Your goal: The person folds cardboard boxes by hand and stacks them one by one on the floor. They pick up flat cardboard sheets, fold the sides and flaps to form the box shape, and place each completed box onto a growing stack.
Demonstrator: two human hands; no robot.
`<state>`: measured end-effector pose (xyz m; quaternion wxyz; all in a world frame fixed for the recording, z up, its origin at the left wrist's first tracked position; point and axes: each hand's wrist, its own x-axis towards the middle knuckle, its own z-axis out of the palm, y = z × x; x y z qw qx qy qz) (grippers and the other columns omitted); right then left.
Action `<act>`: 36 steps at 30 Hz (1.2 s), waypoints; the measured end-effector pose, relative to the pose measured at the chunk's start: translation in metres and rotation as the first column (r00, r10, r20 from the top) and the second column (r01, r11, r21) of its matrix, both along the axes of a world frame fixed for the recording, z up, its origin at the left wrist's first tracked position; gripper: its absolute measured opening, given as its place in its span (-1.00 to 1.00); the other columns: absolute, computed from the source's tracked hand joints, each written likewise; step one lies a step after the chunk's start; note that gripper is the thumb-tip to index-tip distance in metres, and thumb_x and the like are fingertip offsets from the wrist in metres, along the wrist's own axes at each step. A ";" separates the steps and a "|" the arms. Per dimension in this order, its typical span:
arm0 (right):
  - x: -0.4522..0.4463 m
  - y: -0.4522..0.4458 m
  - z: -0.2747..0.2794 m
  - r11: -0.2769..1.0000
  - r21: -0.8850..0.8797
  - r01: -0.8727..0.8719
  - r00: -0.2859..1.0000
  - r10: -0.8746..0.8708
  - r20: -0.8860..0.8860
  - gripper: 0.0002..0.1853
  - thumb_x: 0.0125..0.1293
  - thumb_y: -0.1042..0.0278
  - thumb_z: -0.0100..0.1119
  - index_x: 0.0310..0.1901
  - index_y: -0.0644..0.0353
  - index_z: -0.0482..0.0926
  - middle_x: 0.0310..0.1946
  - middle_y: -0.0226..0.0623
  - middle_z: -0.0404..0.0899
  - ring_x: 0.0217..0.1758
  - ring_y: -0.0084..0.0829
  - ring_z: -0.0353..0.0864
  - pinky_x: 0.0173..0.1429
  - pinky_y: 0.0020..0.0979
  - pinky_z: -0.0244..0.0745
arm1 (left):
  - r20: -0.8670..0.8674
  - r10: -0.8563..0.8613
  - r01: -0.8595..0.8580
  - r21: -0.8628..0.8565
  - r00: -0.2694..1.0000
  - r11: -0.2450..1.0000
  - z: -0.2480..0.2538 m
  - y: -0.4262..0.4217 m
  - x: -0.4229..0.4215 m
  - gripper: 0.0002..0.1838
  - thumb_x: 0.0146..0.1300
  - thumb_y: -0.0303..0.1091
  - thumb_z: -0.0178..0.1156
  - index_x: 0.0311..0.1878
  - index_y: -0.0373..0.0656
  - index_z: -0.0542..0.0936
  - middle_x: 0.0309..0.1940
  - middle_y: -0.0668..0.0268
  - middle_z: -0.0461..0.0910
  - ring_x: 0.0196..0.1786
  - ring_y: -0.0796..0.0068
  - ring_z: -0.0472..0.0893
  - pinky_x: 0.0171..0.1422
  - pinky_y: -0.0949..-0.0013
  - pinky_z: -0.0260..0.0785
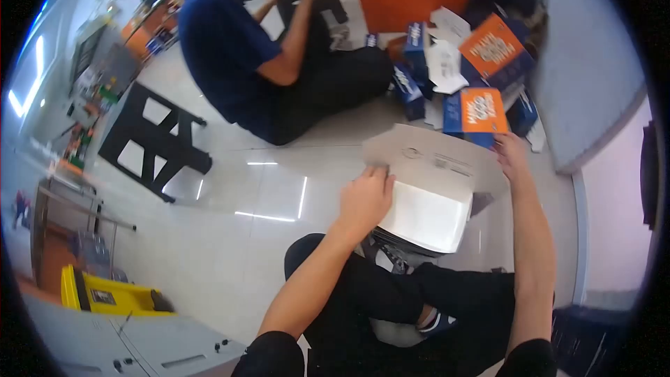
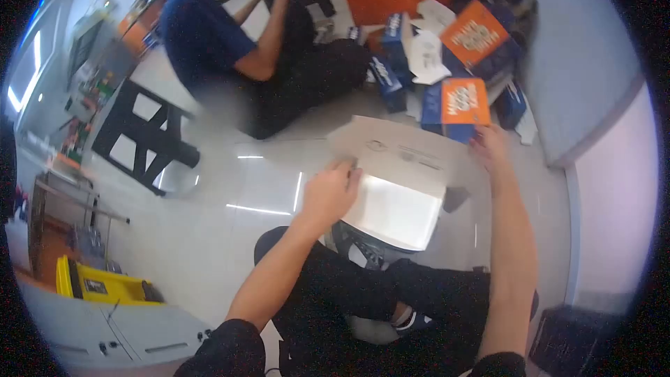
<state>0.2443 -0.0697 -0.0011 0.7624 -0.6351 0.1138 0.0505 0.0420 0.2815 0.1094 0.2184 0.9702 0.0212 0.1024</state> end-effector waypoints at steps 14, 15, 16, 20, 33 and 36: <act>-0.247 -0.027 0.250 0.960 0.151 0.235 0.802 -0.280 0.527 -0.46 0.39 0.38 0.03 0.37 0.32 0.29 0.26 -0.12 0.46 0.27 -0.28 0.53 0.41 -0.20 0.43 | 0.662 -0.374 0.649 -0.226 0.649 0.726 0.103 -0.120 -0.079 -0.19 0.00 -0.32 0.46 0.39 -0.12 0.41 0.36 0.10 0.40 0.41 -0.08 0.38 0.44 -0.08 0.24; -0.264 -0.004 0.256 0.962 0.149 0.228 0.800 -0.272 0.535 -0.46 0.39 0.38 0.03 0.37 0.32 0.29 0.26 -0.12 0.46 0.27 -0.28 0.53 0.41 -0.20 0.43 | 0.670 -0.367 0.646 -0.224 0.646 0.729 0.105 -0.125 -0.078 -0.19 0.00 -0.32 0.46 0.39 -0.12 0.41 0.36 0.10 0.40 0.41 -0.08 0.38 0.44 -0.08 0.24; -0.284 0.021 0.261 0.973 0.145 0.177 0.777 -0.229 0.587 -0.43 0.38 0.36 0.06 0.39 0.33 0.27 0.27 -0.07 0.44 0.28 -0.26 0.52 0.38 -0.17 0.44 | 0.690 -0.364 0.641 -0.188 0.625 0.744 0.106 -0.129 -0.079 -0.19 -0.01 -0.34 0.45 0.39 -0.11 0.41 0.38 0.12 0.40 0.43 -0.05 0.37 0.45 -0.10 0.21; -0.323 0.061 0.272 0.987 0.038 -0.157 0.797 0.104 0.594 -0.37 0.34 0.33 0.19 0.38 0.35 0.24 0.24 0.04 0.42 0.27 -0.17 0.49 0.29 -0.07 0.45 | 0.740 -0.294 0.627 -0.215 0.604 0.749 0.098 -0.109 -0.078 -0.33 -0.01 -0.52 0.37 0.29 -0.14 0.53 0.20 0.11 0.57 0.28 0.03 0.54 0.32 0.06 0.39; -0.257 0.048 0.177 0.901 -0.402 -0.162 0.668 0.400 0.627 0.54 -0.42 -0.08 0.79 0.59 0.15 -0.06 0.53 -0.06 0.07 0.57 -0.04 0.14 0.56 -0.03 0.10 | 0.376 -0.050 0.377 -0.926 0.925 0.002 0.086 -0.013 -0.004 -0.72 0.49 -0.30 0.20 0.12 -0.27 0.62 -0.09 0.34 0.71 -0.10 0.58 0.66 0.02 0.43 0.52; -0.238 0.057 0.172 0.878 -0.431 -0.206 0.723 0.434 0.538 0.44 -0.35 0.16 0.76 0.58 0.16 -0.03 0.50 -0.04 0.12 0.56 -0.13 0.15 0.59 -0.14 0.06 | 0.338 -0.148 0.349 -0.935 0.929 0.054 0.064 -0.018 0.012 -0.73 0.50 -0.30 0.19 0.11 -0.27 0.60 -0.06 0.31 0.70 -0.04 0.54 0.66 0.09 0.40 0.52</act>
